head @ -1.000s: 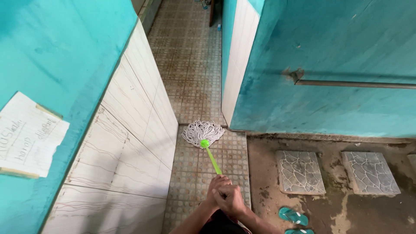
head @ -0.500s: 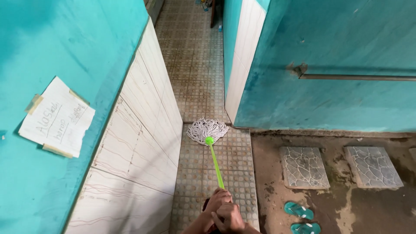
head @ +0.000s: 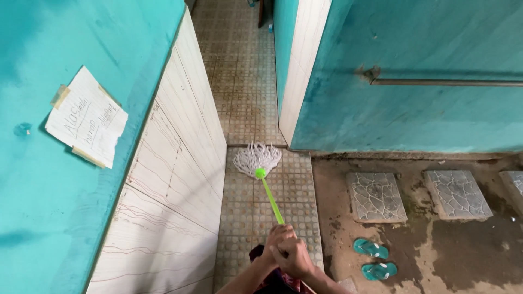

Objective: Mopping a tiled floor in a bathroom.

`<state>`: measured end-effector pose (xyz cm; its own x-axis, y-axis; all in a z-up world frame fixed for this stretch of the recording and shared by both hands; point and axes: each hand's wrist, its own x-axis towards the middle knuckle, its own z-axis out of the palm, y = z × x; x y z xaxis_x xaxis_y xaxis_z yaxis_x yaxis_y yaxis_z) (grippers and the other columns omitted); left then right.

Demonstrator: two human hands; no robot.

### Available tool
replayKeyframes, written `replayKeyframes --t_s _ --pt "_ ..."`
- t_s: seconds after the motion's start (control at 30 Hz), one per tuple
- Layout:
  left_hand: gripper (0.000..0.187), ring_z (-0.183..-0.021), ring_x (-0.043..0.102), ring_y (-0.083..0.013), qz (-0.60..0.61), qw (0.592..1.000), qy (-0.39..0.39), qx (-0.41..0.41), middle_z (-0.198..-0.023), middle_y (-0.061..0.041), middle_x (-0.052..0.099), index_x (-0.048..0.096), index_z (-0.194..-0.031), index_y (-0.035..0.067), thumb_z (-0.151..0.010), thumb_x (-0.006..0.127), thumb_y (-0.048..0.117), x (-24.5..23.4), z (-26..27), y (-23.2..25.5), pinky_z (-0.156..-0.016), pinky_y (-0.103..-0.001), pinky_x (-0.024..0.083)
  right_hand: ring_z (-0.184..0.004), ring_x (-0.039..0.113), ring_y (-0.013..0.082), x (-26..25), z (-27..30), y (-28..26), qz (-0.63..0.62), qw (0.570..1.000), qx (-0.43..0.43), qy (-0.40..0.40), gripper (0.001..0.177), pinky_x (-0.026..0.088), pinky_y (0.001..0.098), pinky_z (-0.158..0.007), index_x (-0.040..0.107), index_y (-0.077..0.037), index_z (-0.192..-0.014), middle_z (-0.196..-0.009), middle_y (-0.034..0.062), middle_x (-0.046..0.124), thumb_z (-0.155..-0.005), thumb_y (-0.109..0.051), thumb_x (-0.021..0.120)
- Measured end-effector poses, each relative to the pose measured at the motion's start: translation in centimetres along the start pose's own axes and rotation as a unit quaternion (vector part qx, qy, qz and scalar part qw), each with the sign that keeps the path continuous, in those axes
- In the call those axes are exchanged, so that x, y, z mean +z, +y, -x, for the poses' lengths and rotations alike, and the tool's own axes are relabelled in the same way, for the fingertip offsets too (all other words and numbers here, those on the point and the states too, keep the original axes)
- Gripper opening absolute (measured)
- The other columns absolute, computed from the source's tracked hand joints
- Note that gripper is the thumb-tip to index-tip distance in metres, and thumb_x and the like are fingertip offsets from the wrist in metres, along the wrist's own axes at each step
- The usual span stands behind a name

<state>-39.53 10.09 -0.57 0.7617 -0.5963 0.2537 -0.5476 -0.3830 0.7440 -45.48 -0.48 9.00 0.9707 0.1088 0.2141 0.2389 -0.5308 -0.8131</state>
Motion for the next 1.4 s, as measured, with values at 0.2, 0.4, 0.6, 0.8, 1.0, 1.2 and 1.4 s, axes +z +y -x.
replayKeyframes --t_s 0.2,0.4,0.6,0.8,1.0,1.2,1.4 --pt "0.014 -0.117 0.058 -0.0275 0.006 1.000 0.013 0.011 -0.104 -0.005 0.064 0.064 -0.090 0.011 -0.092 0.062 0.024 -0.2 0.4 -1.2 -0.114 -0.042 0.038 -0.041 0.054 0.0265 1.0 -0.6 -0.5 0.013 0.999 -0.045 0.020 0.031 0.045 0.0391 -0.043 0.061 -0.002 -0.058 -0.052 0.0129 0.059 -0.082 -0.008 0.078" --pt "0.022 -0.107 0.062 -0.0251 -0.066 0.996 0.036 0.041 -0.091 -0.005 0.064 0.060 -0.080 0.011 -0.090 0.067 0.029 -2.1 -1.2 -0.1 -0.109 -0.041 0.040 -0.044 0.055 0.0283 0.7 -2.8 -1.2 0.016 0.995 -0.095 0.034 0.033 0.045 0.0395 -0.043 0.057 -0.003 -0.057 -0.054 0.0131 0.059 -0.081 -0.010 0.078" --pt "0.017 -0.116 0.062 -0.0220 0.092 0.992 0.050 0.065 -0.103 -0.001 0.067 0.060 -0.091 0.013 -0.095 0.062 0.029 4.3 4.4 -2.5 -0.119 -0.039 0.044 -0.047 0.059 0.0240 0.3 3.4 -0.8 -0.071 0.990 -0.111 -0.056 0.031 0.052 0.0362 -0.045 0.062 -0.005 -0.058 -0.059 0.0108 0.064 -0.083 -0.010 0.080" --pt "0.032 -0.120 0.054 -0.0285 0.042 0.998 -0.049 -0.009 -0.106 -0.009 0.063 0.060 -0.088 0.006 -0.094 0.078 0.031 1.1 5.9 4.1 -0.114 -0.044 0.035 -0.045 0.051 0.0230 1.5 7.4 2.6 -0.035 0.991 -0.031 -0.124 0.039 0.049 0.0395 -0.055 0.060 -0.001 -0.058 -0.050 0.0120 0.055 -0.085 -0.014 0.085" --pt "0.022 -0.145 0.043 -0.0312 0.056 0.996 0.053 0.054 -0.137 -0.010 0.060 0.063 -0.117 0.007 -0.100 0.060 0.021 7.7 6.5 -4.3 -0.117 -0.046 0.032 -0.056 0.062 0.0320 2.0 5.7 5.3 0.018 0.989 -0.129 -0.067 0.031 0.049 0.0444 -0.054 0.062 -0.003 -0.059 -0.058 0.0142 0.061 -0.082 -0.012 0.081" --pt "0.024 -0.143 0.043 -0.0317 -0.003 0.997 -0.036 -0.061 -0.136 -0.008 0.060 0.063 -0.109 0.009 -0.091 0.066 0.024 5.1 2.2 -0.2 -0.114 -0.047 0.034 -0.054 0.060 0.0349 0.3 4.5 5.6 0.070 0.993 -0.025 -0.088 0.036 0.050 0.0457 -0.054 0.062 0.001 -0.058 -0.057 0.0167 0.062 -0.084 -0.015 0.082" --pt "0.024 -0.126 0.060 -0.0271 0.023 0.999 -0.016 -0.023 -0.112 -0.004 0.071 0.067 -0.101 0.012 -0.091 0.073 0.033 6.0 3.7 4.6 -0.114 -0.044 0.039 -0.063 0.070 0.0233 -3.6 7.4 2.8 -0.041 0.993 -0.088 -0.071 0.030 0.057 0.0384 -0.059 0.063 -0.001 -0.058 -0.058 0.0132 0.064 -0.081 -0.011 0.080"
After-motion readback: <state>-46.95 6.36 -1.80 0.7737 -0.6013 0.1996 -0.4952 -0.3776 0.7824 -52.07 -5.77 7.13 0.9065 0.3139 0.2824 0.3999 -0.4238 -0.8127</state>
